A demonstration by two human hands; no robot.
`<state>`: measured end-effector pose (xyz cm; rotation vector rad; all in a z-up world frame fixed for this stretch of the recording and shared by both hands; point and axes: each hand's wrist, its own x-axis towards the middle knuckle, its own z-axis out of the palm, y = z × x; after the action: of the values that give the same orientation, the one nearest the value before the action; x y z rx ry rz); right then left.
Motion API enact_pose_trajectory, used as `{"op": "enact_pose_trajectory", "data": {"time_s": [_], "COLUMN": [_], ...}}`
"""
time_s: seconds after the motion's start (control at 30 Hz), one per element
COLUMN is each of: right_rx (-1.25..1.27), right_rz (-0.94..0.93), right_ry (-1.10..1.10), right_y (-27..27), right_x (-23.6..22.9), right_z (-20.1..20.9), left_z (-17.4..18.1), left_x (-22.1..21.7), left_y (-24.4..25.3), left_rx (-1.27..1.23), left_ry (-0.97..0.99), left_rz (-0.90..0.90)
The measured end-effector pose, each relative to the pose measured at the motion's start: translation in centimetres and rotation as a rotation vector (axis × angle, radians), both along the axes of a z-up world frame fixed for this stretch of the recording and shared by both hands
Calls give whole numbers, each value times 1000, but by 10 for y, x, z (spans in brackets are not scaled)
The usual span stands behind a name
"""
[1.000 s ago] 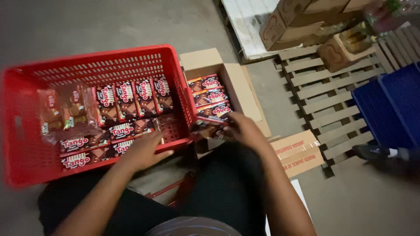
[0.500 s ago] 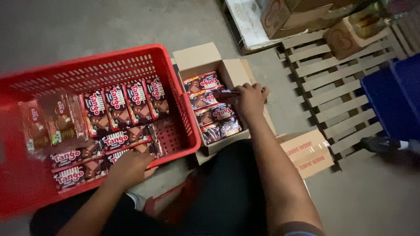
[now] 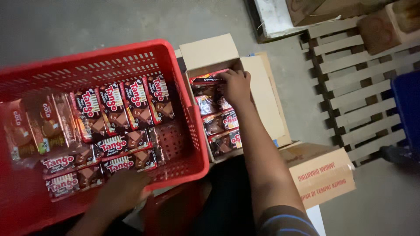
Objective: The person transfers individually wrapped Tango chocolate bars from a red plastic basket into a cardboard box. The person picks up bars one at a time and places them in rows inside the box, continuing until the basket is empty.
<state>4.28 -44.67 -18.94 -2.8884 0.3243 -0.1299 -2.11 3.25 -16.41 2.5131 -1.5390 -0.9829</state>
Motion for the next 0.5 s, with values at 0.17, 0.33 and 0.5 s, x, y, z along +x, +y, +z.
{"op": "enact_pose_trajectory", "data": {"time_s": [0.17, 0.33, 0.5], "right_rx": [60, 21, 1], "right_rz": [77, 148, 16], "right_ry": [-3, -5, 51], "right_y": [-14, -12, 7], "right_x": [10, 24, 29], "right_z": [-37, -32, -29], "left_z": [-7, -14, -22], "left_x": [-4, -13, -19], "left_y": [11, 20, 30], "left_rx": [-197, -314, -236], "left_ry": [-23, -98, -136], "left_rz": [24, -37, -115]}}
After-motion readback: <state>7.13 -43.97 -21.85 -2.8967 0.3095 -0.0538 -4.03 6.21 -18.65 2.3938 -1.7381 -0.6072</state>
